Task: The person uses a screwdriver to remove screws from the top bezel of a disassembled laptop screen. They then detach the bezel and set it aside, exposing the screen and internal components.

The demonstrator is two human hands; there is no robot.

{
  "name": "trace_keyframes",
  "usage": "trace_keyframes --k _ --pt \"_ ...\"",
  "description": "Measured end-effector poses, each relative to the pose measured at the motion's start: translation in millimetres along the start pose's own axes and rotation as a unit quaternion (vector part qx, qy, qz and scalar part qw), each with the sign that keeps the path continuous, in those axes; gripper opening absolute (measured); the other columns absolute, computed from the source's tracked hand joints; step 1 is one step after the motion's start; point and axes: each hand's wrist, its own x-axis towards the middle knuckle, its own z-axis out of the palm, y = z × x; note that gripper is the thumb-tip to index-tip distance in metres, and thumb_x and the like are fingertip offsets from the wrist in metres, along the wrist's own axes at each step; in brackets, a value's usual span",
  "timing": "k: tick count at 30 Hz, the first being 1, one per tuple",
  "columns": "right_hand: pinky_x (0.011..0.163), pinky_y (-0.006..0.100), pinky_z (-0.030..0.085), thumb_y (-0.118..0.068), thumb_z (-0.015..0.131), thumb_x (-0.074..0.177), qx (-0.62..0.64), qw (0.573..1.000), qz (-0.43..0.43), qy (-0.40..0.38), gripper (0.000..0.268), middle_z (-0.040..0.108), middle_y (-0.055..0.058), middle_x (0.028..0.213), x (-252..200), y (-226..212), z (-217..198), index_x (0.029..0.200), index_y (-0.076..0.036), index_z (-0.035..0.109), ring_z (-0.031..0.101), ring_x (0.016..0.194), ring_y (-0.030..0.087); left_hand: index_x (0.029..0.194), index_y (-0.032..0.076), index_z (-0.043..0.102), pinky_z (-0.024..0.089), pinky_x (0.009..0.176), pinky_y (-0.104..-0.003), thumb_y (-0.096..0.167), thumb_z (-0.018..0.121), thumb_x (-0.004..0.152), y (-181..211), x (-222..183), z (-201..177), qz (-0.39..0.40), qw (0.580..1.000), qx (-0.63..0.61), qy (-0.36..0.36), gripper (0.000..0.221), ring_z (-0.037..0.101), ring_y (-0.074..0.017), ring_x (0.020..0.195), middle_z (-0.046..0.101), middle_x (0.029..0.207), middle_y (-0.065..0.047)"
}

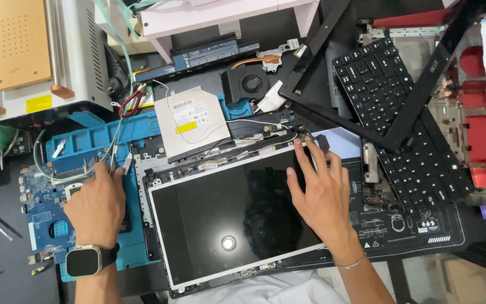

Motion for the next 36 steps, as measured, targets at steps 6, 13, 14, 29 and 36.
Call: trace_keyframes --k 6,13,14,29,36 --pt "0.092 0.047 0.045 -0.025 0.065 0.093 -0.001 1.0 0.001 0.001 0.056 0.056 0.012 0.148 0.8 -0.7 0.5 0.146 -0.008 0.058 0.054 0.116 0.039 0.106 0.005 0.055 0.052 0.056 -0.054 0.042 0.052 0.11 15.1 12.2 1.8 -0.014 0.998 -0.036 0.055 0.036 0.07 -0.0449 0.072 0.073 0.088 -0.021" --pt "0.095 0.047 0.045 -0.025 0.066 0.093 -0.005 1.0 0.0 0.004 0.055 0.056 0.011 0.147 -0.7 -1.0 0.9 0.145 -0.008 0.058 0.054 0.117 0.037 0.109 0.004 0.056 0.05 0.057 -0.055 0.032 0.053 0.115 32.7 21.4 9.5 -0.036 0.985 -0.105 0.133 0.028 0.065 -0.0465 0.073 0.067 0.098 -0.02" --pt "0.094 0.047 0.045 -0.025 0.066 0.093 -0.004 1.0 0.001 0.002 0.056 0.056 0.011 0.147 -0.1 -1.2 0.5 0.145 -0.008 0.057 0.054 0.117 0.037 0.11 0.004 0.056 0.049 0.058 -0.056 0.029 0.053 0.115 33.6 23.2 12.8 -0.028 0.978 -0.131 0.158 0.026 0.064 -0.0469 0.075 0.065 0.1 -0.021" --pt "0.094 0.047 0.045 -0.025 0.065 0.094 -0.003 1.0 0.004 -0.001 0.056 0.055 0.012 0.148 -0.2 -0.8 2.3 0.146 -0.008 0.057 0.054 0.117 0.038 0.111 0.002 0.047 0.044 0.061 -0.059 0.017 0.048 0.116 34.6 25.7 13.4 -0.006 0.965 -0.186 0.184 0.017 0.061 -0.0517 0.076 0.065 0.097 -0.026" --pt "0.094 0.047 0.045 -0.025 0.066 0.094 -0.002 1.0 0.005 0.001 0.055 0.056 0.011 0.148 -0.5 -0.2 1.4 0.146 -0.009 0.057 0.054 0.117 0.038 0.113 -0.001 0.044 0.042 0.061 -0.058 0.013 0.045 0.119 30.1 29.1 17.8 0.006 0.956 -0.22 0.196 0.016 0.06 -0.0509 0.075 0.063 0.085 -0.028"
